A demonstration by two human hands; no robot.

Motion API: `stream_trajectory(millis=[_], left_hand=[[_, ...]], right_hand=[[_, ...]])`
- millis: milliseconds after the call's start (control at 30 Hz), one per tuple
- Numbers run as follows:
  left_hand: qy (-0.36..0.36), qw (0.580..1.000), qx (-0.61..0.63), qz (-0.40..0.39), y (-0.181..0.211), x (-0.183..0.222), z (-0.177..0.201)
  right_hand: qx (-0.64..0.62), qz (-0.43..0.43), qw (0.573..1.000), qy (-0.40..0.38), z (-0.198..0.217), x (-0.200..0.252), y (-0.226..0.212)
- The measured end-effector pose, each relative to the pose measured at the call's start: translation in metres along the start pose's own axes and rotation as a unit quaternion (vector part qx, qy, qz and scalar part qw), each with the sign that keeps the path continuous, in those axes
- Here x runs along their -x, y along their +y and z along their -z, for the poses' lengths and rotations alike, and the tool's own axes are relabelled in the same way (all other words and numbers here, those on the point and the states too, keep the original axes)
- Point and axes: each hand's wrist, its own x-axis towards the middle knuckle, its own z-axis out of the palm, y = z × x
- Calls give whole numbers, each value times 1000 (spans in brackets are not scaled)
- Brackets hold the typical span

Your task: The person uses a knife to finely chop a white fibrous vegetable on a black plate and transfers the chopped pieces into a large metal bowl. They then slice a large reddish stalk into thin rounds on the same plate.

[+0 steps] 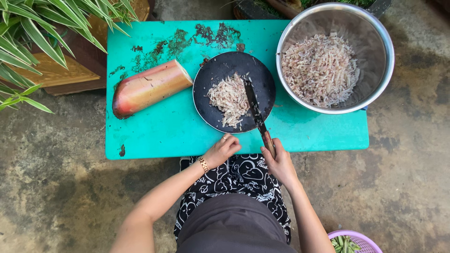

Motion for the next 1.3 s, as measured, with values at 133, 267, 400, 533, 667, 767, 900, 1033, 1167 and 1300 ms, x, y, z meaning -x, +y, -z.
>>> stream_trajectory(millis=[133, 267, 400, 533, 667, 767, 900, 1033, 1167, 1300], left_hand=[[148, 974, 117, 126, 10, 0, 16], [253, 923, 179, 229, 10, -8, 50], [362, 850, 272, 271, -13, -31, 94], [398, 837, 283, 248, -35, -50, 122], [399, 833, 298, 242, -47, -68, 124], [404, 834, 292, 235, -56, -87, 121], [380, 852, 252, 258, -64, -114, 116], [356, 877, 221, 236, -71, -138, 116], [304, 905, 193, 224, -86, -156, 115], [122, 985, 120, 32, -102, -167, 117]], right_hand=[[82, 136, 987, -5, -2, -3, 18], [121, 146, 979, -76, -5, -11, 23], [170, 181, 960, -131, 0, -34, 18], [215, 279, 924, -150, 20, -61, 5], [271, 250, 918, -143, 46, -93, -15], [292, 225, 922, -117, 49, -102, -25], [277, 188, 937, -100, 42, -101, -24], [221, 197, 953, -64, 35, -88, -19], [208, 171, 962, -54, 35, -67, -22], [177, 173, 965, -87, 31, -51, -20]])
